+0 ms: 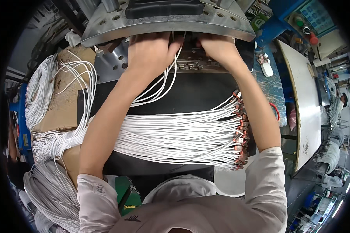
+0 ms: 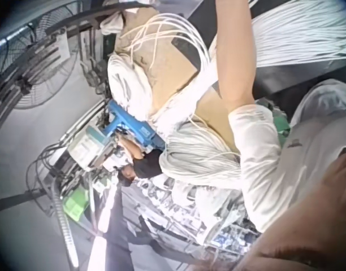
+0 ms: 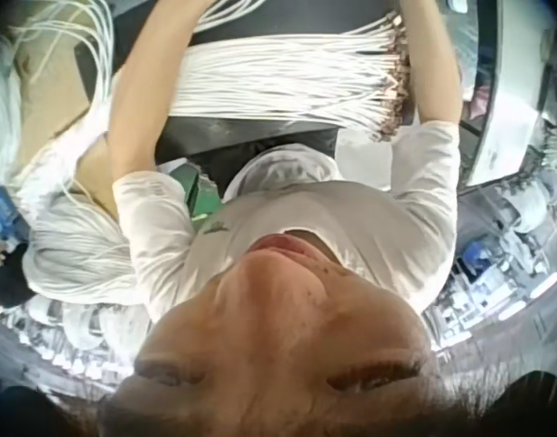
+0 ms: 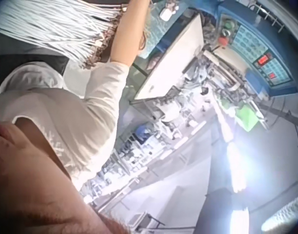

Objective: The person repeatedly inserts cable connectors into a metal fixture, loads the fixture into a press machine, presses a button to operate the machine, and removes the molded cables.

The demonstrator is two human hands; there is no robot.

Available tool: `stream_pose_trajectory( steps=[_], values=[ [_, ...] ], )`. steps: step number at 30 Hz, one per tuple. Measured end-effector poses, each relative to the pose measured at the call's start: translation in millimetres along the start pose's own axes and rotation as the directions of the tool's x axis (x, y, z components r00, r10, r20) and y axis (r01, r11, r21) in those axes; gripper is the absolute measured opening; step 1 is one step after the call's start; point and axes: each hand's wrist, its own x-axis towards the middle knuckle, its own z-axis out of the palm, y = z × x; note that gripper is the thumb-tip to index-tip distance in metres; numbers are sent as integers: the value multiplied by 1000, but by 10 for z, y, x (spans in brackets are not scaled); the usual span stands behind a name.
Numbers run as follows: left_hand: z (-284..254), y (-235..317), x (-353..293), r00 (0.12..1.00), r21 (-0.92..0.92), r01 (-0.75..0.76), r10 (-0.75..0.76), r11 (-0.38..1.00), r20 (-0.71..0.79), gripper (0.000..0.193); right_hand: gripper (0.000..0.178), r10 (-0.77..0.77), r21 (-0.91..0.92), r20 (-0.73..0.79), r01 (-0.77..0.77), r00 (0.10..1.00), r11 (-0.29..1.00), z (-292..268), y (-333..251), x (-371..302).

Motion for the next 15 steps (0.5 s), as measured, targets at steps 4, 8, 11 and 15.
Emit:
stream_pose_trajectory(
  steps=[4,8,11,15],
  values=[
    [-27,57,34,983,34,151,-154,988,103,51,25,331,237,413,-451,849,861,9,-273,-101],
    [-94,9,117,938,-34,255,-238,966,253,57,26,314,389,357,-446,880,806,111,-323,-102],
    [-99,29,122,929,-37,251,-230,967,291,57,28,328,451,289,-429,900,783,140,-276,-86],
    [-77,3,78,942,-11,184,-173,983,288,54,29,365,516,265,-451,893,728,149,-340,-72]
  ],
)
